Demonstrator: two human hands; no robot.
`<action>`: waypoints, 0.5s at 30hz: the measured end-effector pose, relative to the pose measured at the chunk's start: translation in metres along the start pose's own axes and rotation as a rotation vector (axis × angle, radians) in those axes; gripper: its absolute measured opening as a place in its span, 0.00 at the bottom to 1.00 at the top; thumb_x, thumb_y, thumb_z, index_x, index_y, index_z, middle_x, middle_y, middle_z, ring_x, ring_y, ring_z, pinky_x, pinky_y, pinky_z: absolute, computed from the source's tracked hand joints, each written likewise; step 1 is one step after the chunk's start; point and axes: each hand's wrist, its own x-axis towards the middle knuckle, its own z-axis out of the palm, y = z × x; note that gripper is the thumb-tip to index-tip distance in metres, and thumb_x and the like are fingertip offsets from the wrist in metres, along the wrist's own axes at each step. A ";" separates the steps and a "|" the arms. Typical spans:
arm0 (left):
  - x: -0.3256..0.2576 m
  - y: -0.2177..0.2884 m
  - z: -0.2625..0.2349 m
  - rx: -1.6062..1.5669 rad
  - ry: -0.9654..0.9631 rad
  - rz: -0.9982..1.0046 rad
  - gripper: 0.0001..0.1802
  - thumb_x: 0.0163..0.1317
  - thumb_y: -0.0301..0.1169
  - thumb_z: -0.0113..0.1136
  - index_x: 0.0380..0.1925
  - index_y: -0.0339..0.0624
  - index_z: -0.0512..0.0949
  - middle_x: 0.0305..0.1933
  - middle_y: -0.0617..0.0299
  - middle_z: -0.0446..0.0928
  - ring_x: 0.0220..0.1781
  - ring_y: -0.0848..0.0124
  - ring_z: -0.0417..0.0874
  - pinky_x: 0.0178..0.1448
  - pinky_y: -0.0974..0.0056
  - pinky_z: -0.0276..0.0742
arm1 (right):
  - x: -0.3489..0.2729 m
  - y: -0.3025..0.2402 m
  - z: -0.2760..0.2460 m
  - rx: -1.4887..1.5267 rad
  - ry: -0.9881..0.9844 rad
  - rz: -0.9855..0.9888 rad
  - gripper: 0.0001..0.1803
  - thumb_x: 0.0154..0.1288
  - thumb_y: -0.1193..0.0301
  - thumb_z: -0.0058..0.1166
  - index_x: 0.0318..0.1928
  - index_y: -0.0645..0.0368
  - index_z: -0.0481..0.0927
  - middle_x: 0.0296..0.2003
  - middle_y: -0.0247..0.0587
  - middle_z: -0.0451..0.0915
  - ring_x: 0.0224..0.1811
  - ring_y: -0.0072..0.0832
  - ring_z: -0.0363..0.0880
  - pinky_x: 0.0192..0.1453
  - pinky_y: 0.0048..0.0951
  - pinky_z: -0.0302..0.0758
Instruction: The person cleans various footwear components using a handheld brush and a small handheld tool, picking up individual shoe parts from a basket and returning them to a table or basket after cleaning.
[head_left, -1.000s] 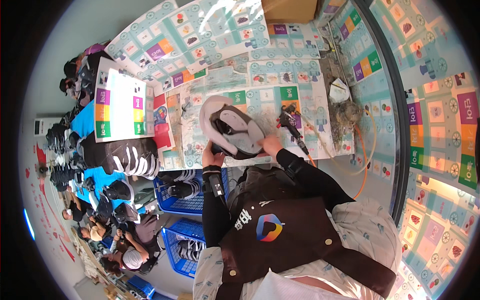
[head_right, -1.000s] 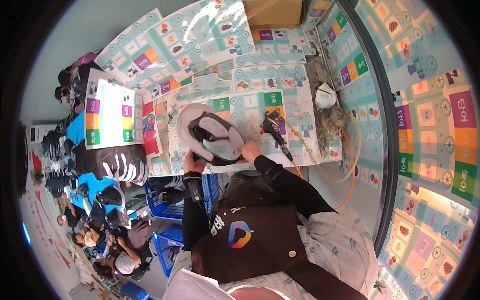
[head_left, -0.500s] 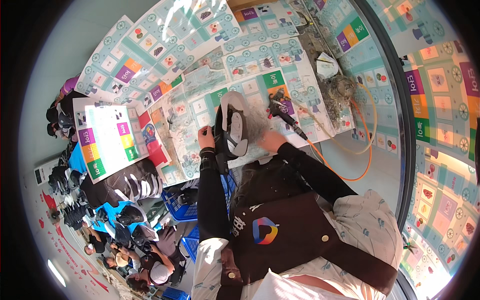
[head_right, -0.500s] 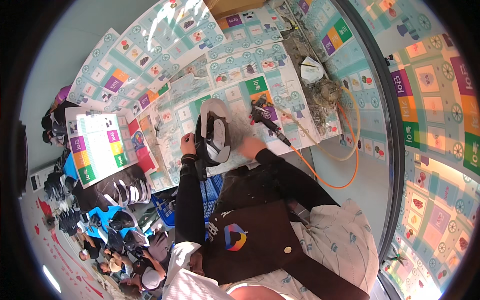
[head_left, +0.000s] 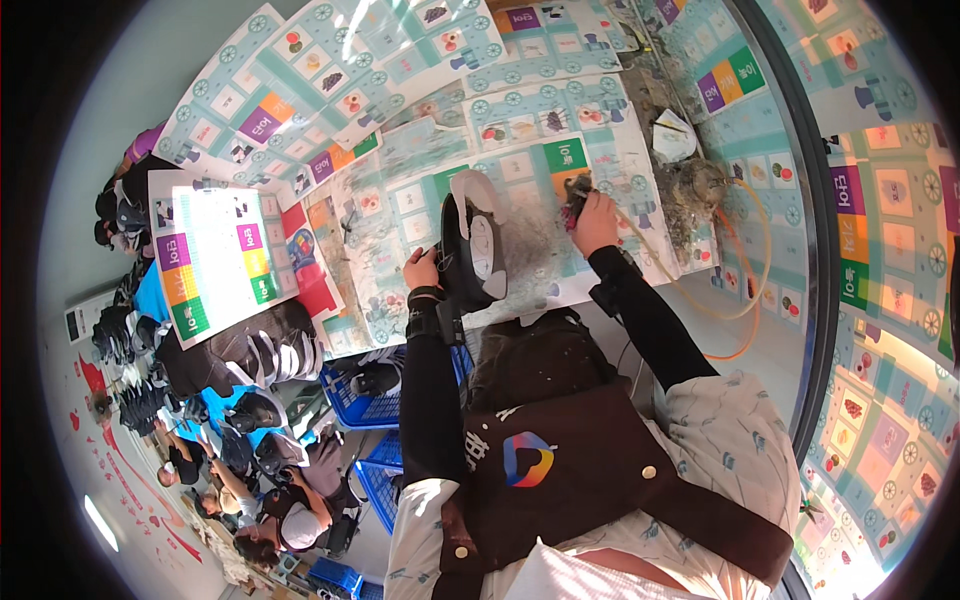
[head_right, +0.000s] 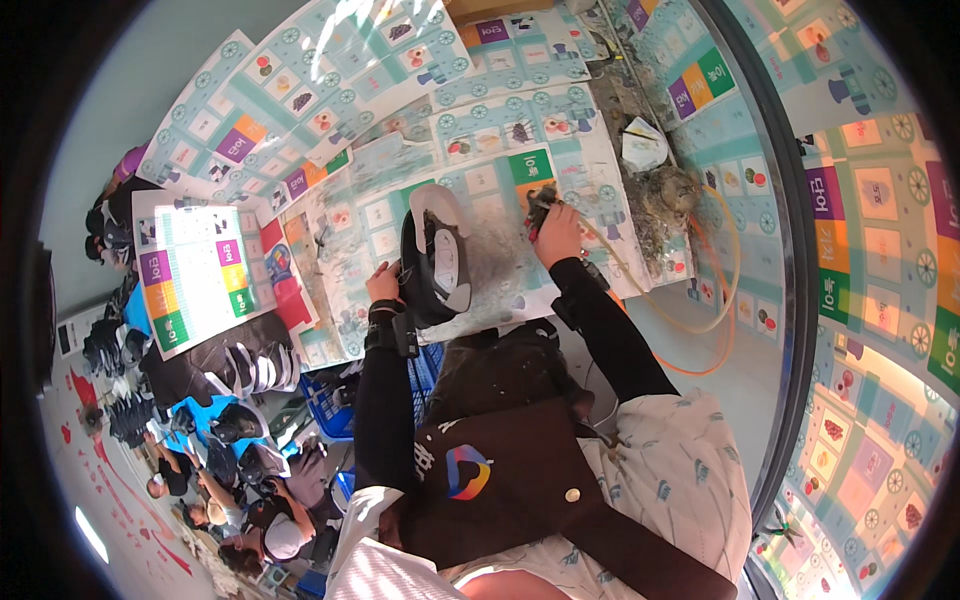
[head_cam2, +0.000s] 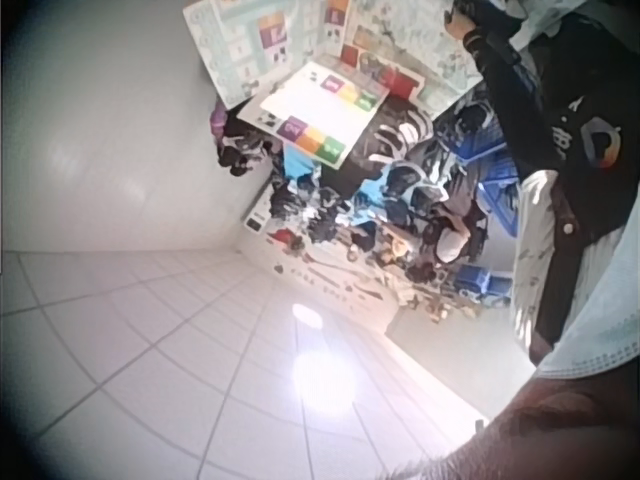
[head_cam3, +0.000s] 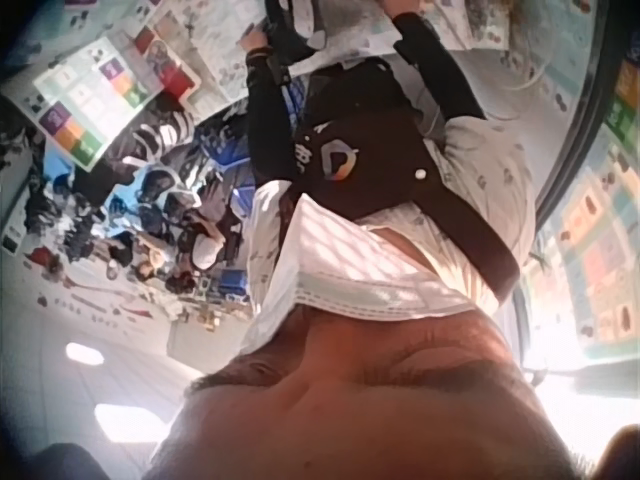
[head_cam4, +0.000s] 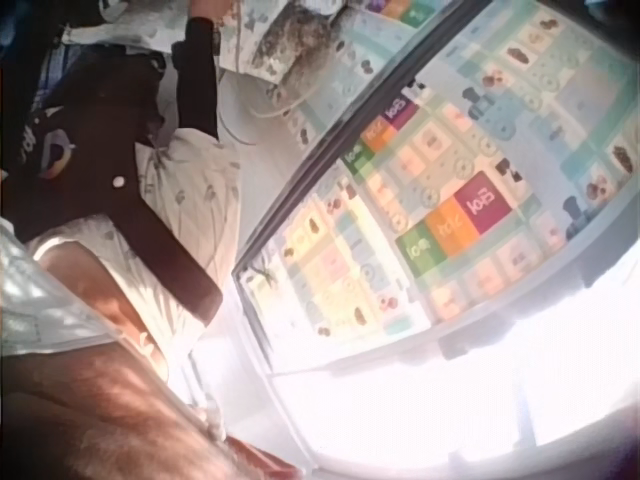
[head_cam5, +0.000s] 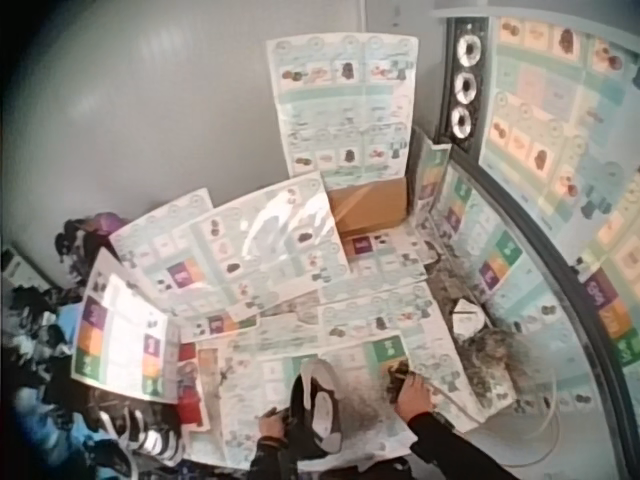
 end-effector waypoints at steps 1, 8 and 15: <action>0.015 -0.013 -0.013 -0.005 0.023 0.009 0.24 0.62 0.28 0.66 0.58 0.31 0.79 0.46 0.50 0.86 0.44 0.66 0.88 0.47 0.62 0.83 | 0.005 -0.007 -0.008 0.017 0.000 -0.018 0.24 0.54 0.74 0.62 0.50 0.68 0.70 0.49 0.55 0.73 0.58 0.52 0.71 0.55 0.46 0.76; 0.022 -0.017 -0.013 0.024 -0.061 0.031 0.25 0.61 0.28 0.70 0.56 0.26 0.77 0.43 0.49 0.86 0.41 0.65 0.86 0.45 0.63 0.80 | -0.023 -0.048 -0.084 0.773 -0.649 -0.156 0.13 0.55 0.72 0.55 0.42 0.59 0.80 0.37 0.54 0.83 0.43 0.54 0.82 0.44 0.52 0.75; 0.004 0.001 -0.023 0.135 -0.033 0.166 0.25 0.62 0.26 0.69 0.57 0.24 0.76 0.44 0.48 0.86 0.42 0.64 0.86 0.46 0.63 0.81 | -0.025 -0.075 -0.104 0.599 -0.496 -0.247 0.15 0.56 0.68 0.54 0.43 0.58 0.82 0.32 0.58 0.82 0.40 0.59 0.80 0.44 0.55 0.75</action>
